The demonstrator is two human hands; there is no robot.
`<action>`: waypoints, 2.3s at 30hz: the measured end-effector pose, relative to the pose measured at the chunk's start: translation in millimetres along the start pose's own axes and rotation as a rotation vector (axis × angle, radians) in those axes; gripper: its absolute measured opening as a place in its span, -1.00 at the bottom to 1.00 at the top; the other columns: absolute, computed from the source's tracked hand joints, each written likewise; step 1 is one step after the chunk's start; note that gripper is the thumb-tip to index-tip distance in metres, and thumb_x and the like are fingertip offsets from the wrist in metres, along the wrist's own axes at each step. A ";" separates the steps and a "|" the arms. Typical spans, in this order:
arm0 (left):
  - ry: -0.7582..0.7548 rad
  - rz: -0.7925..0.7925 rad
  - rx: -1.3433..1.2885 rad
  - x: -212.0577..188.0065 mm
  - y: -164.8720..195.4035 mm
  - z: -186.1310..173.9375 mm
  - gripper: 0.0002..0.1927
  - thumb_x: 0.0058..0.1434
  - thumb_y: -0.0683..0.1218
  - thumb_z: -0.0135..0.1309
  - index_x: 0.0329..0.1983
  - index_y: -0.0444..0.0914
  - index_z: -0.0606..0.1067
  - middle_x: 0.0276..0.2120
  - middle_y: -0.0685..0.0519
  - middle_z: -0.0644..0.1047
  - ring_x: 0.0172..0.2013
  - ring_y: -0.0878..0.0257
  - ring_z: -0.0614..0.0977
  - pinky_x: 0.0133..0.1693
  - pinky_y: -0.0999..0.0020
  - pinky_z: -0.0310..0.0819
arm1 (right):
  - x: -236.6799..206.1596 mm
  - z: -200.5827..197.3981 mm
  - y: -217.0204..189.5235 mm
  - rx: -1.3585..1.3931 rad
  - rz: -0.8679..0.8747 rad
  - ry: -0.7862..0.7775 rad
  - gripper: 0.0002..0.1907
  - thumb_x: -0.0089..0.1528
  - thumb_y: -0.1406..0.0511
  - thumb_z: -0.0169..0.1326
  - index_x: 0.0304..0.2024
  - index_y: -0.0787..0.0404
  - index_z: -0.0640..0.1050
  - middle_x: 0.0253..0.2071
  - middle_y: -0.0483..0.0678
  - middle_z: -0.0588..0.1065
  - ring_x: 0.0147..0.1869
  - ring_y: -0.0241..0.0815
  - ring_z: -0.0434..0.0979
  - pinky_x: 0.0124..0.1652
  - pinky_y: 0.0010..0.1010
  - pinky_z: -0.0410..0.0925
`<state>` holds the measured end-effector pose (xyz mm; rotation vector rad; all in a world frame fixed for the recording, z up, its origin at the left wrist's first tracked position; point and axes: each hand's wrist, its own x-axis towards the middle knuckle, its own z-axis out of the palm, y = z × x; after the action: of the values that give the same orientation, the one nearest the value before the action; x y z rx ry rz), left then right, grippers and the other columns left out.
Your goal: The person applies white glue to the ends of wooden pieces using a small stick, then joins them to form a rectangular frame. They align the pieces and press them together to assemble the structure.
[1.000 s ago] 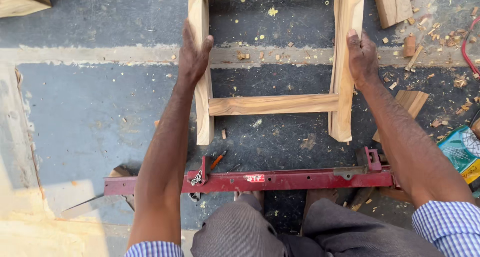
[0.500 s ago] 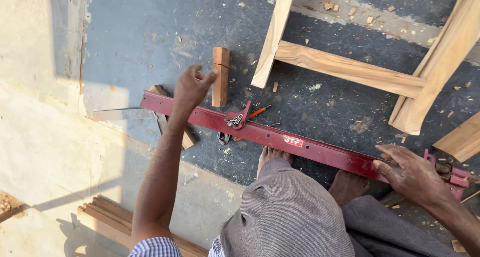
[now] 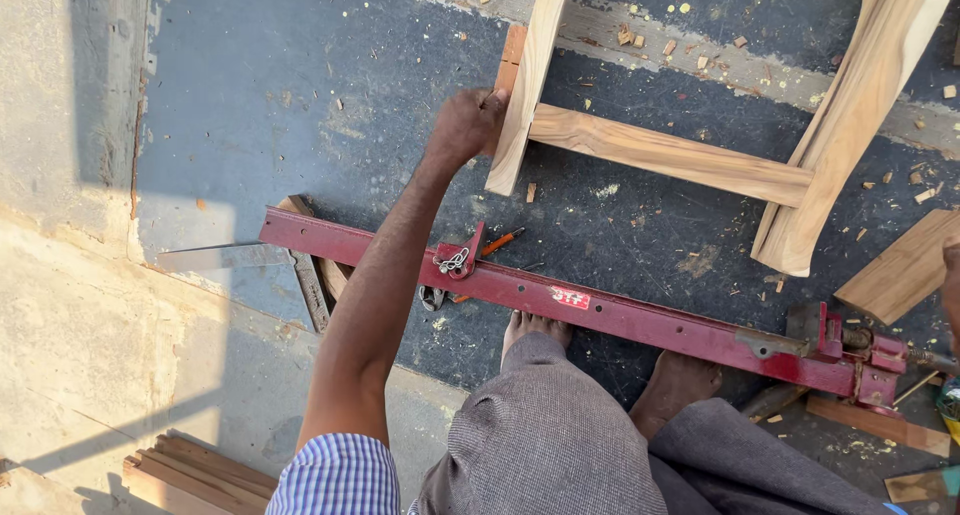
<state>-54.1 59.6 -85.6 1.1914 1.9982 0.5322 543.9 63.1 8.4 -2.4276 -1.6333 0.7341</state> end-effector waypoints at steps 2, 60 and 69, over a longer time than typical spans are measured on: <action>0.008 0.002 -0.100 -2.6 -2.1 0.4 -0.55 0.36 0.23 -0.09 -0.12 -0.17 0.61 -0.40 -0.14 0.63 -0.37 0.01 0.69 -0.24 0.01 0.54 | 14.4 8.1 20.5 0.027 0.095 -0.025 -0.50 0.32 0.12 0.24 0.16 0.31 0.52 0.18 0.18 0.53 -0.01 0.04 0.61 -0.05 -0.12 0.46; 0.139 0.414 -0.356 -6.2 -11.7 23.5 -0.31 0.56 0.24 -0.34 0.27 -0.46 0.40 0.18 -0.36 0.46 0.22 -0.23 0.46 0.25 0.01 0.29 | -46.7 41.1 -233.9 0.831 -0.367 -0.492 -0.76 0.44 0.42 0.08 0.12 0.46 0.54 -0.12 0.09 0.57 -0.16 -0.20 0.60 -0.16 -0.42 0.50; 0.305 -0.269 0.363 -49.3 -74.8 -48.5 0.07 0.05 0.27 0.30 0.50 -0.21 0.07 0.36 -0.27 0.22 0.32 -0.26 0.21 0.18 -0.31 0.14 | -12.0 28.5 -156.6 1.073 -0.345 -0.446 -0.90 0.49 0.45 0.05 0.04 0.37 0.48 -0.09 0.12 0.56 -0.11 -0.13 0.62 -0.08 -0.40 0.50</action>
<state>-119.2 -18.8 -85.3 1.0675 2.5514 0.2288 396.1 111.6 44.1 -1.2495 -1.1860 1.6077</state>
